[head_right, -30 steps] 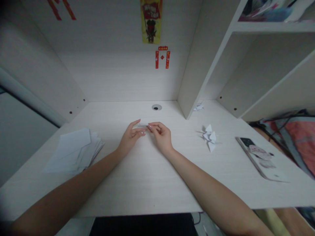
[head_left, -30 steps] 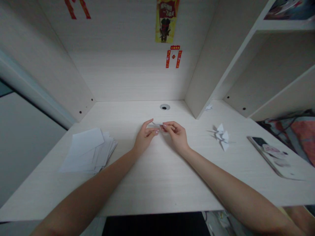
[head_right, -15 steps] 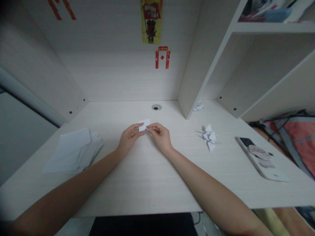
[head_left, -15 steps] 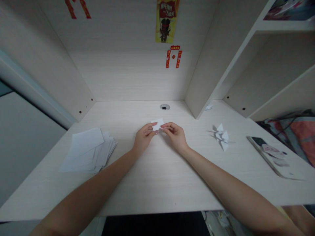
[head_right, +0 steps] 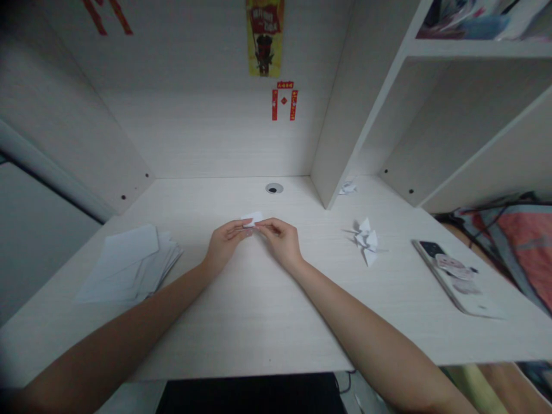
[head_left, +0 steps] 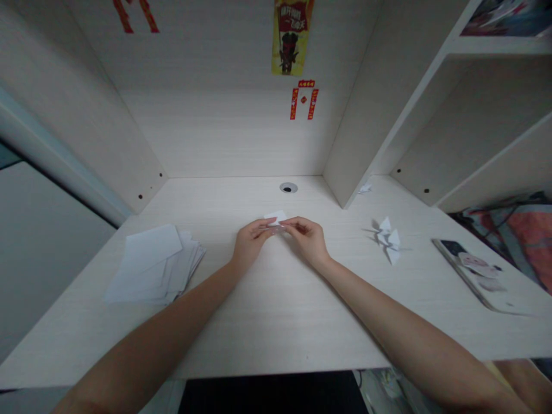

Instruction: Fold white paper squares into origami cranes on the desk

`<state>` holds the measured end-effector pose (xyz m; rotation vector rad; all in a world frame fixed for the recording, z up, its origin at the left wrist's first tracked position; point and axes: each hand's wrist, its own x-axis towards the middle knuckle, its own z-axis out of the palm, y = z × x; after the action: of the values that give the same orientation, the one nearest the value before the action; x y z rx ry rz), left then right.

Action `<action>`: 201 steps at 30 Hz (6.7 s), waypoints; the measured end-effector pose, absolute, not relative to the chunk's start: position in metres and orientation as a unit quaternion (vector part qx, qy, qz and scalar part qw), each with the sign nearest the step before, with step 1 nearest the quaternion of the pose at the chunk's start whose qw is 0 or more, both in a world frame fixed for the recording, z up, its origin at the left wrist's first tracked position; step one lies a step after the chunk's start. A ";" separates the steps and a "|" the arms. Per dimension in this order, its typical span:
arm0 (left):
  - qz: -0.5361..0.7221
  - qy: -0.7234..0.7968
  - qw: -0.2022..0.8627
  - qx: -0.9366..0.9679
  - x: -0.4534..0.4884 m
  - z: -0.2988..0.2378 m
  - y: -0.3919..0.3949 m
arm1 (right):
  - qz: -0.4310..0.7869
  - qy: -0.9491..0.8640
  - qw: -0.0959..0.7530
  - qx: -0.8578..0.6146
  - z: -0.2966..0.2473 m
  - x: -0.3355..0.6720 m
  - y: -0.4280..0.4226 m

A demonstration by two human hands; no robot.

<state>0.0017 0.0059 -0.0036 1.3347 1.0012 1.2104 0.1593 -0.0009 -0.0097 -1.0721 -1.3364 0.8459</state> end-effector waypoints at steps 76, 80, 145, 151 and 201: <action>0.527 0.434 0.539 0.494 0.003 0.002 0.003 | 0.468 -0.472 0.611 -0.429 -0.005 0.152 -0.004; 0.515 0.438 0.537 0.504 0.003 0.001 0.004 | 0.471 -0.461 0.624 -0.420 -0.006 0.154 -0.001; 0.479 0.441 0.503 0.568 0.005 0.005 0.001 | 0.541 -0.480 0.566 -0.396 -0.006 0.157 0.000; 0.471 0.431 0.518 0.570 0.004 -0.001 0.003 | 0.440 -0.549 0.550 -0.449 -0.002 0.156 -0.003; 0.489 0.420 0.512 0.568 0.004 0.008 0.001 | 0.321 -0.605 0.567 -0.458 -0.005 0.156 -0.008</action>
<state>0.0040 0.0012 0.0076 1.3654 1.0095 1.1764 0.1558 -0.0080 -0.0053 -1.0764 -1.4224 0.7535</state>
